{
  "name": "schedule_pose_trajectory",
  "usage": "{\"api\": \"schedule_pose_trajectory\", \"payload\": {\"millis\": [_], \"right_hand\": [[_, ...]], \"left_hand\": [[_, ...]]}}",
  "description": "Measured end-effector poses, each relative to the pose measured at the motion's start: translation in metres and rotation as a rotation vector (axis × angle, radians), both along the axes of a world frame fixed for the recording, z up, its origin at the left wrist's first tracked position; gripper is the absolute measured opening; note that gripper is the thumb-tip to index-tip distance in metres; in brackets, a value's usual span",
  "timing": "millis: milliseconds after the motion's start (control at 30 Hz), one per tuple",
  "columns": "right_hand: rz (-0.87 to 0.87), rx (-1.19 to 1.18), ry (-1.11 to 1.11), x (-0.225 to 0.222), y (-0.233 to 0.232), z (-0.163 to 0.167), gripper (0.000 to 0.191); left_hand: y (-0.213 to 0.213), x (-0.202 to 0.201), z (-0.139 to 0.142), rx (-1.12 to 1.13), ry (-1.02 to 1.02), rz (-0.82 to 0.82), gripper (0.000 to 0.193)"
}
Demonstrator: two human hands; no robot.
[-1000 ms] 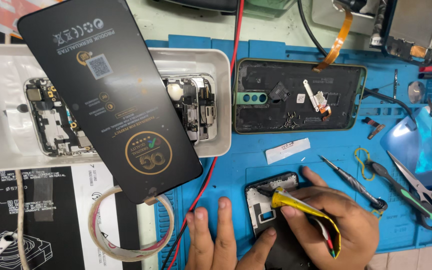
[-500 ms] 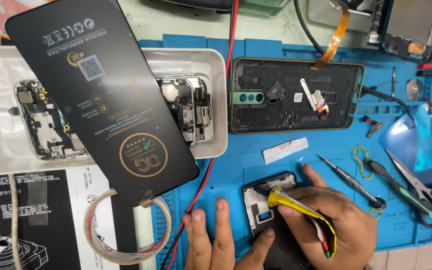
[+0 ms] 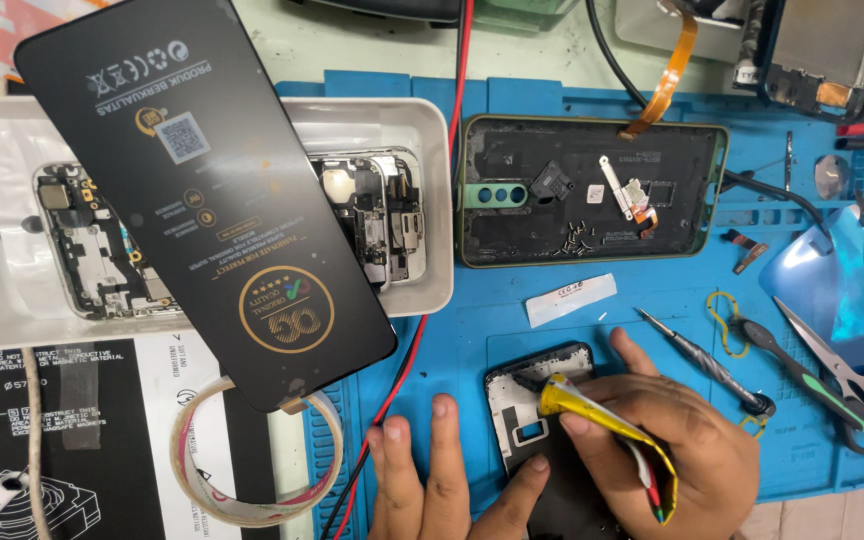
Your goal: The person cleans old adhesive residue from a phone frame using a yellow adhesive remover tool, scrapes the frame edges with a metal pry tool, presses a black adhesive film onto the frame, and then handles a replacement screen assembly by its flex cable.
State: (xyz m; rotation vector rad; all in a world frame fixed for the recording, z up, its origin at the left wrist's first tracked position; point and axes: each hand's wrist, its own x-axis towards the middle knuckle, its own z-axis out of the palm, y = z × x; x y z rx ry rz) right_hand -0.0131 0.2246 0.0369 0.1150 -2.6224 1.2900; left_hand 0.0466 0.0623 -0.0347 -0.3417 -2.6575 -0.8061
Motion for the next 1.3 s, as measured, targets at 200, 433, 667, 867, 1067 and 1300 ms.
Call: {"api": "schedule_pose_trajectory", "payload": {"millis": [200, 433, 667, 867, 1067, 1300], "right_hand": [[-0.004, 0.046, 0.003, -0.0004, -0.0020, 0.0019, 0.021], [-0.021, 0.068, 0.009, -0.0030, -0.0038, 0.0042, 0.024], [-0.015, 0.135, -0.009, -0.0033, -0.0012, 0.0075, 0.020], [-0.043, 0.060, 0.025, 0.0005, -0.0010, 0.0022, 0.024], [-0.024, 0.042, 0.025, 0.0002, -0.0004, 0.0031, 0.024], [-0.022, 0.056, 0.042, -0.0005, -0.0010, 0.0038, 0.024]], "left_hand": [[-0.0031, 0.0003, 0.0020, -0.009, -0.004, -0.020, 0.019], [-0.0035, 0.0014, 0.0047, 0.009, -0.062, -0.038, 0.020], [-0.0015, 0.0014, 0.0035, 0.017, -0.036, -0.012, 0.018], [-0.0049, 0.0021, 0.0024, -0.006, -0.043, -0.043, 0.019], [-0.0034, 0.0020, 0.0030, 0.000, -0.048, -0.035, 0.018], [-0.0077, 0.0028, 0.0055, -0.032, -0.080, -0.059, 0.021]]}}
